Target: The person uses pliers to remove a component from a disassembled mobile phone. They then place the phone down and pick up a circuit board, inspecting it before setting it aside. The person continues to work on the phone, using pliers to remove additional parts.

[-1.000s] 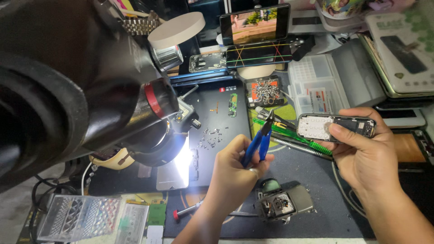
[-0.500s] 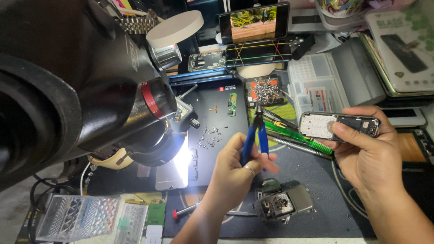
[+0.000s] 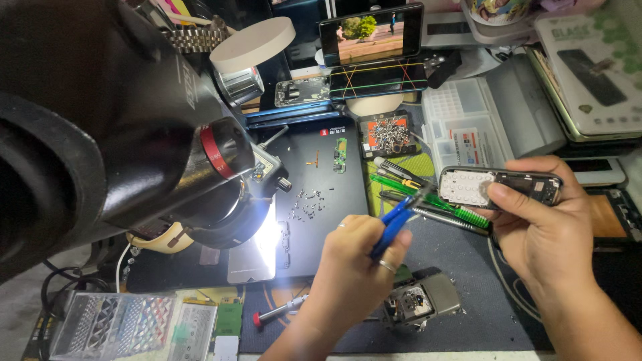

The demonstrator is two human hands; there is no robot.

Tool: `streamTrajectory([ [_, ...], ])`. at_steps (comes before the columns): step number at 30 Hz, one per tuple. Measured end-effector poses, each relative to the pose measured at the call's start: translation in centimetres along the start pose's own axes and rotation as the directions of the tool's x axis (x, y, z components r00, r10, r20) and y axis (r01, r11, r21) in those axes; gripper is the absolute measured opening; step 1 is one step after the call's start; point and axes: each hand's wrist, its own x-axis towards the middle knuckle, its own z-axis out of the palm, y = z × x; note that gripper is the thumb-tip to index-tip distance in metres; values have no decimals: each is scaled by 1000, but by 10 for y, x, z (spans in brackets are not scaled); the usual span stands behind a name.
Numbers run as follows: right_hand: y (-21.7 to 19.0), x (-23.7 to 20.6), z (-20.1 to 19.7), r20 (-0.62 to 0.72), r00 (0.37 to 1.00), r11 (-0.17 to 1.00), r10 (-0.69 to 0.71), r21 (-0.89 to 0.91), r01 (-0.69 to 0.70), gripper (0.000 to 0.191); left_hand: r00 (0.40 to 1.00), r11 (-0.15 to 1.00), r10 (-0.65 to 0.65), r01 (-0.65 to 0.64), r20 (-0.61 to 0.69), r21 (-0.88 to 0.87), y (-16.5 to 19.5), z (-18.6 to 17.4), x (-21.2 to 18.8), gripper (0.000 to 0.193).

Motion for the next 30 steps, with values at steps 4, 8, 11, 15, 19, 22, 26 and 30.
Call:
streamTrajectory([
  [4, 3, -2, -1, 24, 998, 999, -52, 1, 52, 26, 987, 977, 159, -153, -34, 147, 3, 2, 1, 32],
  [8, 5, -3, -4, 69, 994, 996, -88, -3, 88, 24, 976, 949, 211, -192, -51, 252, 5, 0, 0, 30],
  [11, 5, -3, -6, 67, 994, 996, -84, -8, 85, 24, 966, 908, 256, -224, -44, 355, 6, 0, 1, 26],
  [15, 7, -3, -7, 48, 996, 996, -79, -35, 81, 24, 972, 898, 232, -195, -47, 394, 7, 1, 2, 27],
  [19, 7, -5, -6, 64, 994, 993, -92, -67, 97, 25, 965, 890, 250, -196, -80, 412, 8, 0, 3, 25],
  [22, 6, -5, -5, 77, 992, 992, -99, -70, 105, 25, 963, 886, 257, -202, -80, 417, 9, -2, 4, 25],
  [26, 5, -6, -4, 73, 993, 992, -96, -74, 101, 24, 966, 880, 251, -197, -70, 432, 10, -3, 3, 26],
  [30, 5, -7, -3, 87, 990, 987, -112, -105, 121, 23, 962, 881, 262, -208, -72, 425, 10, -3, 3, 25],
])
